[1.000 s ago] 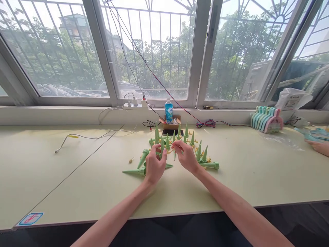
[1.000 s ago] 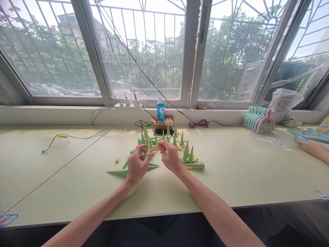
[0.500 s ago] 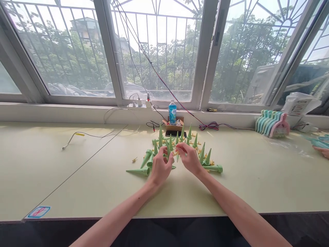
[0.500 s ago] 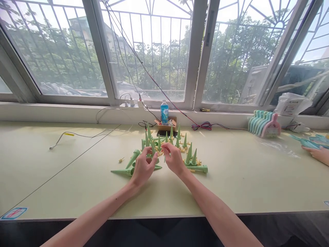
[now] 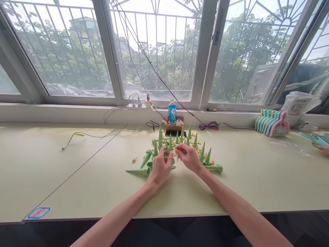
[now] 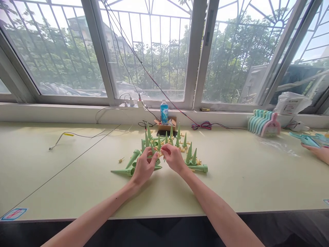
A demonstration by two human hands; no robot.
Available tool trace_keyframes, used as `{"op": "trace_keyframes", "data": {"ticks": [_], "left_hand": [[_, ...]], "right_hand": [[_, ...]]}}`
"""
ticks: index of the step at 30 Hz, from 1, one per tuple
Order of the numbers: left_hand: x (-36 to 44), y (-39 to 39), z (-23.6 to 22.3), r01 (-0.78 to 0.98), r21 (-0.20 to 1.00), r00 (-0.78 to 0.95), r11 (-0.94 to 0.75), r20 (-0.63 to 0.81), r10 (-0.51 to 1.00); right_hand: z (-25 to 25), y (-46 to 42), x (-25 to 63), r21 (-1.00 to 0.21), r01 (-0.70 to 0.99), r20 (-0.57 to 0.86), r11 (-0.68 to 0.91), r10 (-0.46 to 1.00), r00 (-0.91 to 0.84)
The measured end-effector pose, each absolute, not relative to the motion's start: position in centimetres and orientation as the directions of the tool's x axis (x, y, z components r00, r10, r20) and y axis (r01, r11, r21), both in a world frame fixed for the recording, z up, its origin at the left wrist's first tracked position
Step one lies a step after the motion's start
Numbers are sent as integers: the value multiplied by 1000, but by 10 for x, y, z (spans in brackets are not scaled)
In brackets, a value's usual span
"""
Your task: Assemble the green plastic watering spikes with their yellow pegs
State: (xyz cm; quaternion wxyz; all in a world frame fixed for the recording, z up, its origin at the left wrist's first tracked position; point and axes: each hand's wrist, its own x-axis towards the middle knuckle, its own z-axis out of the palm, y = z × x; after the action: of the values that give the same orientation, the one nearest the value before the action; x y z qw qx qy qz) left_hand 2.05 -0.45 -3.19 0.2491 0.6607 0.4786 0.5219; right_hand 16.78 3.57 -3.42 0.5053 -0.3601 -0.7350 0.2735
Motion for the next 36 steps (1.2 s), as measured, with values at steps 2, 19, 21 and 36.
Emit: {"op": "trace_keyframes", "data": {"ticks": [2,19,21,36], "left_hand": [[20,-4,-32,372,828,-8,-420,455,890],[19,-3,-34,404,807,41,-431,455,889],[18,-2,-35,409,803,45,-433,456,889],[17,-1,-35,451,785,66,-425,445,893]], "right_hand": [[-33,36,171,-788,210,516,579,807,-287],[-29,40,185,-862,115,385,493,786,-483],[-29,40,183,-862,130,378,490,793,-478],[-33,40,180,-793,289,363,537,796,-485]]}}
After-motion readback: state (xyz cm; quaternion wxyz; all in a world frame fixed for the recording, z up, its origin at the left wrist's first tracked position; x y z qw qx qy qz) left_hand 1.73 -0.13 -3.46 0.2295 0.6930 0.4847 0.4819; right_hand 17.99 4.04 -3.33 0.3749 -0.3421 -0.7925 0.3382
